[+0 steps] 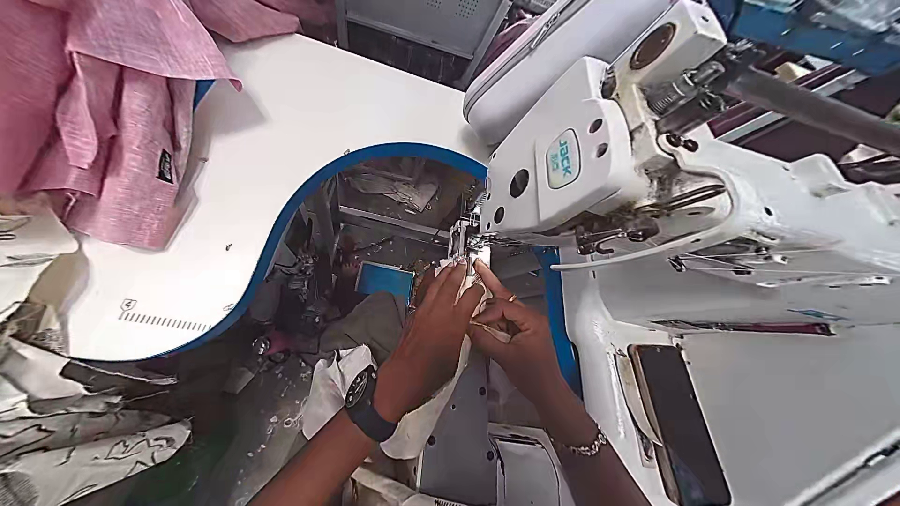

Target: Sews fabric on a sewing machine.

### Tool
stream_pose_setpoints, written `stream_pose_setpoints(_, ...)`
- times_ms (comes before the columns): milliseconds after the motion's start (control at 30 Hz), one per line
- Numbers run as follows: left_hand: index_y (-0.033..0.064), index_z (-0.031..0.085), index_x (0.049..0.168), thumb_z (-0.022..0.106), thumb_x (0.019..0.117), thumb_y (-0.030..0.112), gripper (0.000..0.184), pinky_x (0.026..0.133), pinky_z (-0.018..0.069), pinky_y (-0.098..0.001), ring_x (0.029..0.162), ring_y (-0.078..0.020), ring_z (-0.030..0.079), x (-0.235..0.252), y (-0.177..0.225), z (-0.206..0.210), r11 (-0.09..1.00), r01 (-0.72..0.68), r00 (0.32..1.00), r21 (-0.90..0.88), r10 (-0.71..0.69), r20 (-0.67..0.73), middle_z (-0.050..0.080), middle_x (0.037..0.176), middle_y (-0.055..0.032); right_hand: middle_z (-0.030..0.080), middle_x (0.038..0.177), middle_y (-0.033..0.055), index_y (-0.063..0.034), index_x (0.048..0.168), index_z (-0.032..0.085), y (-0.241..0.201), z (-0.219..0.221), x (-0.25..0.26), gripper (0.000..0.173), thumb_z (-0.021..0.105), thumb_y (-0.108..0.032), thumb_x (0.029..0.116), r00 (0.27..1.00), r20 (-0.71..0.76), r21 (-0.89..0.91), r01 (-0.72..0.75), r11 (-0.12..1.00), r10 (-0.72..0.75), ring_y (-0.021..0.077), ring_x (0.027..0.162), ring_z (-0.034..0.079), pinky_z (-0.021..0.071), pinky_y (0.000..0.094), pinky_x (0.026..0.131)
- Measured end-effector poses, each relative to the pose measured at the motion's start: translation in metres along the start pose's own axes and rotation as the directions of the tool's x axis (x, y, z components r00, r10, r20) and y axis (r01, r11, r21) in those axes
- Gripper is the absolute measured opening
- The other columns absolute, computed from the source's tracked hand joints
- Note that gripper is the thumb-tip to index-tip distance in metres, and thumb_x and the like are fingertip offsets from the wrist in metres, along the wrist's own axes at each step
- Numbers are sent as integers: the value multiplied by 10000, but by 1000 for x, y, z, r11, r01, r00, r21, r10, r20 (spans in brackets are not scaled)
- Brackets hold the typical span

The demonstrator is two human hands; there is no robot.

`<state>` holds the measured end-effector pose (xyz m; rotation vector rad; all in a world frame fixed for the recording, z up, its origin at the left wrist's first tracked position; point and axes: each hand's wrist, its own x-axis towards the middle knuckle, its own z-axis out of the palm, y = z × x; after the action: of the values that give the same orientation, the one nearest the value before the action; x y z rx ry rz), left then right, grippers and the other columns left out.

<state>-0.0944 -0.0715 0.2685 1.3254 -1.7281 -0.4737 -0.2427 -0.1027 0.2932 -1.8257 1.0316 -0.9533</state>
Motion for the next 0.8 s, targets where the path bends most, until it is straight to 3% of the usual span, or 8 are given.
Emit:
stream_pose_setpoints(267,-39,652,1161,494,973,-63,247,1066,499,-454,1303,-437,577,5,-5,2,998,-50,998,25,51,-36,605,1362,-281,645,1370,163,-61,685,615,0,3,6,167,725,-133,788,999,0,-9,-34,999,34,-93,736,549,413,100,604)
stream_pose_setpoints(367,-34,633,1236,496,980,-34,290,1073,486,-506,1333,-430,551,8,-6,1,1000,6,1000,1,-6,20,572,1405,-276,638,1369,187,-27,788,678,1,9,4,117,694,-136,829,999,-50,-79,3,997,-7,-62,773,588,457,113,639)
stream_pose_setpoints(467,4,648,1264,574,907,-28,367,984,492,-624,1311,-484,537,17,-13,0,999,42,997,-18,-41,61,525,1429,-306,661,1317,223,-18,934,741,-5,21,0,185,661,-172,869,984,-146,-337,44,941,-98,153,1015,710,572,267,805)
stream_pose_setpoints(567,-30,670,1192,614,897,-8,302,954,512,-594,1176,-484,614,20,-13,-1,1000,4,1000,-8,-4,-24,620,1270,-302,722,965,219,2,975,781,-26,14,-11,216,673,-152,869,970,-180,-618,17,786,-162,328,810,713,568,438,662)
stream_pose_setpoints(600,-54,661,1207,615,934,43,294,930,526,-546,1096,-420,652,12,-5,-10,997,56,998,-45,-57,-19,669,1160,-255,734,887,212,18,977,775,-38,3,-25,210,681,-136,869,985,-142,-683,-29,730,-93,364,774,722,568,502,658)
stream_pose_setpoints(667,-8,576,1335,514,1048,268,403,827,533,-417,889,-228,646,-15,11,-43,937,297,943,-185,-258,209,670,980,-120,708,786,216,41,922,752,-51,-26,-55,193,731,-142,864,984,-45,-741,-148,655,171,414,738,703,532,606,668)
stream_pose_setpoints(733,-6,543,1373,567,1038,290,447,805,559,-459,844,-255,689,-47,30,-60,862,448,850,-235,-329,412,702,964,-155,669,719,140,6,841,725,-27,-62,-79,223,765,-212,863,866,119,-669,-291,684,485,306,698,656,497,537,666)
stream_pose_setpoints(800,-35,585,1316,570,1023,192,370,693,563,-457,716,-270,686,-73,48,-53,905,384,896,-185,-317,311,702,843,-152,684,717,-35,-94,829,727,8,-92,-90,157,746,-247,859,787,357,-474,-312,824,503,53,680,657,552,291,656)
